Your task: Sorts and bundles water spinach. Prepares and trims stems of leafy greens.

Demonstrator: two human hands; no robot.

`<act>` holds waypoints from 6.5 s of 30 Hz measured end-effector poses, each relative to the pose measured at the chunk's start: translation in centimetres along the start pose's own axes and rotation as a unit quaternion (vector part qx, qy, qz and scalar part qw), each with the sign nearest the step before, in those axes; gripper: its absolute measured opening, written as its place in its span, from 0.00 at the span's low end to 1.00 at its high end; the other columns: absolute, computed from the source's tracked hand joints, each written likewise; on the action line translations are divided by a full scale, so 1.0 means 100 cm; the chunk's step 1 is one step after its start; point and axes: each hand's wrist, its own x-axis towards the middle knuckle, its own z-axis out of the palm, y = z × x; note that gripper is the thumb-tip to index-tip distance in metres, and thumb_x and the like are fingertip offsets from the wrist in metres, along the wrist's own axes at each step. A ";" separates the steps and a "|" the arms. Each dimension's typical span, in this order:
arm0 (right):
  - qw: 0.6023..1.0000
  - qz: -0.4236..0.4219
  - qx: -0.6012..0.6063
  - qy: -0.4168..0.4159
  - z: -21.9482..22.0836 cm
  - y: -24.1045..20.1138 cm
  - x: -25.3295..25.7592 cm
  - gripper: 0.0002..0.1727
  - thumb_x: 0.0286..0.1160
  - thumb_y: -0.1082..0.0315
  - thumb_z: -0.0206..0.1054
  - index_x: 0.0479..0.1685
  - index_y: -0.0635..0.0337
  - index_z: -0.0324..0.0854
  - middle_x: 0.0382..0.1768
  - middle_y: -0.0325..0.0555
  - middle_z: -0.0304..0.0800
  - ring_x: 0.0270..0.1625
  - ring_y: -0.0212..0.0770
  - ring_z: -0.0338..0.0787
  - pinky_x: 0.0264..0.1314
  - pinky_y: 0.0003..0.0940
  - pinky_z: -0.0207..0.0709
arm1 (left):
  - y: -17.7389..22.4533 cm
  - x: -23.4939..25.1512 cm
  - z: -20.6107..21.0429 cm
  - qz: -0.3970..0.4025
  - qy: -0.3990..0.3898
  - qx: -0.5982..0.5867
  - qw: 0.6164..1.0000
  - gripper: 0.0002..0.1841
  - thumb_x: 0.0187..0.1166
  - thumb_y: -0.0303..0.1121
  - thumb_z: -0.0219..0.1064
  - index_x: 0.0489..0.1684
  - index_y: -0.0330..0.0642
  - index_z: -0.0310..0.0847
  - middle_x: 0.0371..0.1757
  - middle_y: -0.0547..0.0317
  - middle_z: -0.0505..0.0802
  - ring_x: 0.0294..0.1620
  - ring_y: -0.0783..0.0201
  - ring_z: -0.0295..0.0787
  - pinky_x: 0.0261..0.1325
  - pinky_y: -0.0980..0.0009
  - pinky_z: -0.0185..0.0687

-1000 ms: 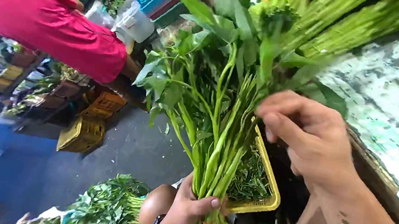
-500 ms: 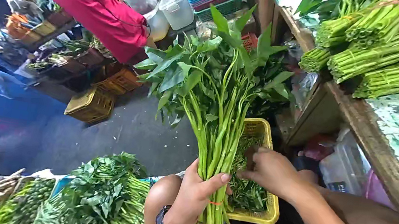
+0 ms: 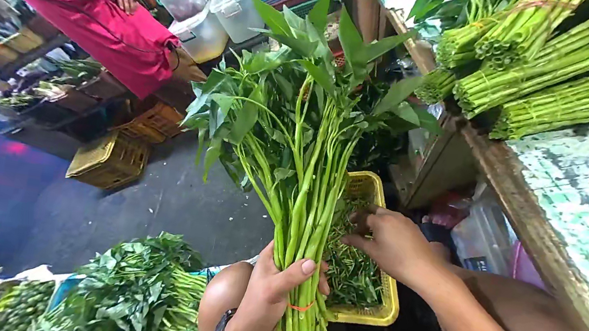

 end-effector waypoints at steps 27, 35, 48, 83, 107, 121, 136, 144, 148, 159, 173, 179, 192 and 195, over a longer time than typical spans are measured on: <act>0.911 -0.043 0.241 0.331 -0.002 -0.010 -0.018 0.11 0.73 0.56 0.75 0.45 0.50 0.89 0.33 0.34 0.90 0.32 0.28 0.87 0.35 0.30 0.85 | 0.005 0.000 -0.006 -0.046 -0.117 -0.188 0.974 0.29 0.76 0.48 0.74 0.67 0.36 0.74 0.38 0.47 0.91 0.32 0.54 0.93 0.42 0.56 0.94; 0.883 -0.243 0.167 0.365 -0.008 -0.016 -0.022 0.28 0.84 0.64 0.64 0.83 0.60 0.71 0.87 0.52 0.67 0.44 0.31 0.89 0.40 0.29 0.87 | -0.001 0.000 0.002 -0.040 -0.080 -0.103 0.991 0.31 0.74 0.51 0.76 0.62 0.32 0.74 0.36 0.43 0.91 0.29 0.52 0.94 0.36 0.58 0.95; 0.884 -0.193 0.201 0.375 0.024 -0.031 -0.027 0.19 0.86 0.62 0.63 0.68 0.58 0.85 0.40 0.37 0.88 0.38 0.24 0.85 0.41 0.21 0.83 | -0.005 0.000 0.005 0.008 -0.095 -0.043 0.995 0.28 0.77 0.48 0.74 0.61 0.32 0.76 0.35 0.42 0.93 0.30 0.54 0.94 0.36 0.61 0.94; 0.741 -0.020 0.632 0.226 0.010 -0.033 -0.017 0.07 0.77 0.80 0.67 0.44 0.60 0.87 0.32 0.41 0.93 0.30 0.32 0.90 0.37 0.27 0.88 | -0.002 0.009 0.013 -0.208 -0.266 -0.365 0.868 0.28 0.71 0.45 0.76 0.61 0.34 0.78 0.31 0.52 0.89 0.28 0.54 0.92 0.35 0.59 0.91; 0.829 -0.204 0.381 0.355 0.046 -0.040 -0.027 0.10 0.83 0.64 0.68 0.50 0.63 0.83 0.56 0.47 0.95 0.66 0.38 0.91 0.74 0.42 0.82 | -0.004 0.022 0.021 -0.215 -0.285 -0.537 0.764 0.25 0.71 0.49 0.73 0.53 0.35 0.80 0.32 0.56 0.89 0.29 0.60 0.92 0.34 0.68 0.88; 0.898 -0.230 0.191 0.322 0.039 -0.019 -0.020 0.13 0.84 0.60 0.61 0.45 0.61 0.85 0.35 0.39 0.94 0.41 0.31 0.93 0.49 0.33 0.89 | 0.008 0.029 -0.006 -0.160 -0.249 -0.554 0.778 0.25 0.69 0.46 0.74 0.53 0.33 0.77 0.31 0.55 0.89 0.24 0.59 0.92 0.29 0.69 0.90; 0.655 0.145 0.741 0.025 0.057 -0.063 -0.025 0.23 0.79 0.66 0.72 0.69 0.68 0.76 0.55 0.55 0.92 0.58 0.44 0.92 0.66 0.41 0.86 | -0.018 -0.007 0.010 -0.029 0.125 0.645 0.753 0.30 0.67 0.48 0.75 0.65 0.37 0.80 0.35 0.54 0.94 0.35 0.57 0.93 0.41 0.51 0.90; 0.693 0.168 0.700 -0.031 0.064 -0.077 -0.037 0.34 0.74 0.57 0.77 0.76 0.60 0.68 0.59 0.48 0.89 0.61 0.40 0.90 0.66 0.37 0.85 | -0.033 -0.020 0.009 0.061 0.201 0.791 0.575 0.29 0.65 0.40 0.78 0.64 0.32 0.82 0.45 0.44 0.95 0.33 0.46 0.95 0.33 0.45 0.89; 0.705 0.219 0.674 0.011 0.078 -0.070 -0.022 0.36 0.67 0.58 0.82 0.73 0.64 0.72 0.56 0.54 0.89 0.57 0.45 0.91 0.60 0.44 0.87 | -0.062 -0.035 0.020 0.072 0.166 0.792 0.583 0.37 0.63 0.36 0.79 0.76 0.30 0.75 0.55 0.37 0.91 0.51 0.41 0.93 0.49 0.46 0.89; 0.669 0.021 0.717 -0.193 0.086 -0.066 -0.026 0.17 0.79 0.74 0.65 0.65 0.68 0.75 0.46 0.57 0.93 0.47 0.47 0.95 0.52 0.43 0.90 | 0.007 -0.126 0.020 -0.088 0.164 0.489 0.852 0.59 0.69 0.50 0.80 0.94 0.35 0.38 0.72 0.43 0.86 0.62 0.58 0.91 0.66 0.58 0.89; 0.744 -0.100 0.654 -0.093 0.075 -0.055 -0.046 0.26 0.66 0.74 0.76 0.65 0.69 0.75 0.52 0.54 0.93 0.54 0.45 0.94 0.63 0.43 0.89 | -0.030 -0.087 0.024 -0.076 0.149 0.592 0.788 0.53 0.60 0.62 0.80 0.83 0.37 0.64 0.53 0.50 0.93 0.54 0.57 0.93 0.62 0.50 0.89; 0.746 -0.054 0.660 -0.066 0.067 -0.049 -0.036 0.22 0.67 0.78 0.72 0.61 0.67 0.75 0.46 0.50 0.93 0.48 0.41 0.95 0.56 0.39 0.91 | -0.051 -0.078 0.006 0.118 0.175 0.626 0.751 0.32 0.88 0.55 0.52 0.71 0.32 0.79 0.58 0.44 0.92 0.57 0.55 0.91 0.62 0.53 0.87; 0.742 0.014 0.666 -0.076 0.087 -0.041 -0.017 0.18 0.72 0.77 0.69 0.61 0.69 0.79 0.49 0.56 0.94 0.49 0.46 0.94 0.57 0.40 0.90 | -0.013 -0.078 -0.015 0.291 0.210 0.323 0.875 0.06 0.89 0.35 0.61 0.53 0.45 0.78 0.33 0.73 0.86 0.24 0.80 0.78 0.26 0.81 0.79; 0.743 0.012 0.665 -0.079 0.091 -0.038 -0.015 0.17 0.73 0.76 0.68 0.61 0.67 0.80 0.50 0.57 0.93 0.49 0.47 0.94 0.56 0.41 0.89 | 0.024 -0.085 -0.019 0.371 0.254 0.284 0.847 0.05 0.89 0.35 0.59 0.55 0.53 0.77 0.31 0.74 0.85 0.21 0.77 0.77 0.21 0.79 0.77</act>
